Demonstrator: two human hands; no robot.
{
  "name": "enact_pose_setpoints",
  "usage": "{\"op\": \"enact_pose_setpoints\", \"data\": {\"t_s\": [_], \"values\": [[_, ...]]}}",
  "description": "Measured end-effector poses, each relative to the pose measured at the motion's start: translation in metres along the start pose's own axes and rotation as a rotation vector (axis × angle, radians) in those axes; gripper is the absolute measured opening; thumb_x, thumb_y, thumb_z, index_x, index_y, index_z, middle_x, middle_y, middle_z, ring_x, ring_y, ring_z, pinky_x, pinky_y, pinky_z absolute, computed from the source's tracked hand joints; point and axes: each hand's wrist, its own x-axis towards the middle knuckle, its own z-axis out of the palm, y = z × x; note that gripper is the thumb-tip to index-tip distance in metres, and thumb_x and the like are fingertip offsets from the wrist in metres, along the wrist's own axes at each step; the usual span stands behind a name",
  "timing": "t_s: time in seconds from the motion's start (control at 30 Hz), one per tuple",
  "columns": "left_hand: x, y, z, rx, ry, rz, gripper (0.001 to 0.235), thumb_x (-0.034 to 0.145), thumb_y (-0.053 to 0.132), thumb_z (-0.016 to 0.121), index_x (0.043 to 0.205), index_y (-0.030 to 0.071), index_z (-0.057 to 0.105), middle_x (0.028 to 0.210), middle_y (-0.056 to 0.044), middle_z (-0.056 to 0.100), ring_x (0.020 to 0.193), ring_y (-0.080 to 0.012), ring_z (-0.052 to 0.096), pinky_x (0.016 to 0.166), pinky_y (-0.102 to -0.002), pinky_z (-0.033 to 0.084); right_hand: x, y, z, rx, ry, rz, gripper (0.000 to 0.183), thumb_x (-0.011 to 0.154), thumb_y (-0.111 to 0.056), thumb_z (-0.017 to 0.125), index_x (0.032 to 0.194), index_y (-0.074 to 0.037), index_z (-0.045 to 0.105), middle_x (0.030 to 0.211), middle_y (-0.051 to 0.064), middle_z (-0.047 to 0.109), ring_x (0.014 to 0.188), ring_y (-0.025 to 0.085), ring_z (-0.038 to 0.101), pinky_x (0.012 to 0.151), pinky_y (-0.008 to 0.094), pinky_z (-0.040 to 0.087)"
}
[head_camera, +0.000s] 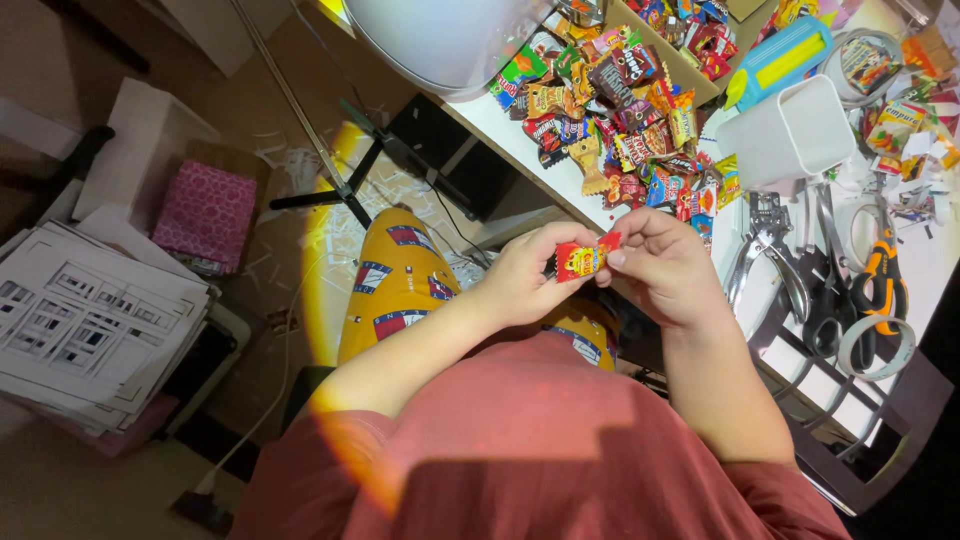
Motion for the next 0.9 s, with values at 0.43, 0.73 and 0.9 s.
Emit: {"op": "enact_pose_setpoints", "data": {"t_s": [0.43, 0.73, 0.9], "values": [[0.007, -0.011, 0.005, 0.167, -0.052, 0.171, 0.034, 0.088, 0.006, 0.072, 0.120, 0.015, 0.064, 0.115, -0.008, 0.071, 0.101, -0.0337, 0.069, 0.091, -0.046, 0.055, -0.001, -0.007, 0.009, -0.229, 0.104, -0.088, 0.016, 0.085, 0.011, 0.071, 0.098, 0.006, 0.062, 0.077, 0.015, 0.067, 0.067, 0.020, 0.072, 0.063, 0.027, 0.057], [0.005, -0.003, 0.010, -0.245, 0.013, -0.179, 0.036, 0.087, 0.001, 0.076, 0.121, 0.008, 0.064, 0.102, -0.014, 0.072, 0.092, -0.0238, 0.074, 0.087, -0.039, 0.057, -0.008, -0.010, 0.007, -0.129, 0.062, -0.149, 0.038, 0.085, 0.012, 0.071, 0.119, 0.004, 0.056, 0.086, 0.018, 0.070, 0.073, 0.022, 0.074, 0.071, 0.032, 0.062], [0.007, -0.002, 0.012, -0.180, 0.059, -0.203, 0.041, 0.082, 0.005, 0.082, 0.119, 0.010, 0.066, 0.104, -0.013, 0.073, 0.096, -0.0191, 0.071, 0.086, -0.036, 0.057, -0.014, -0.020, 0.008, -0.755, 0.143, -0.538, 0.016, 0.085, 0.002, 0.084, 0.098, 0.002, 0.076, 0.096, 0.017, 0.072, 0.089, 0.026, 0.071, 0.081, 0.036, 0.056]]}}
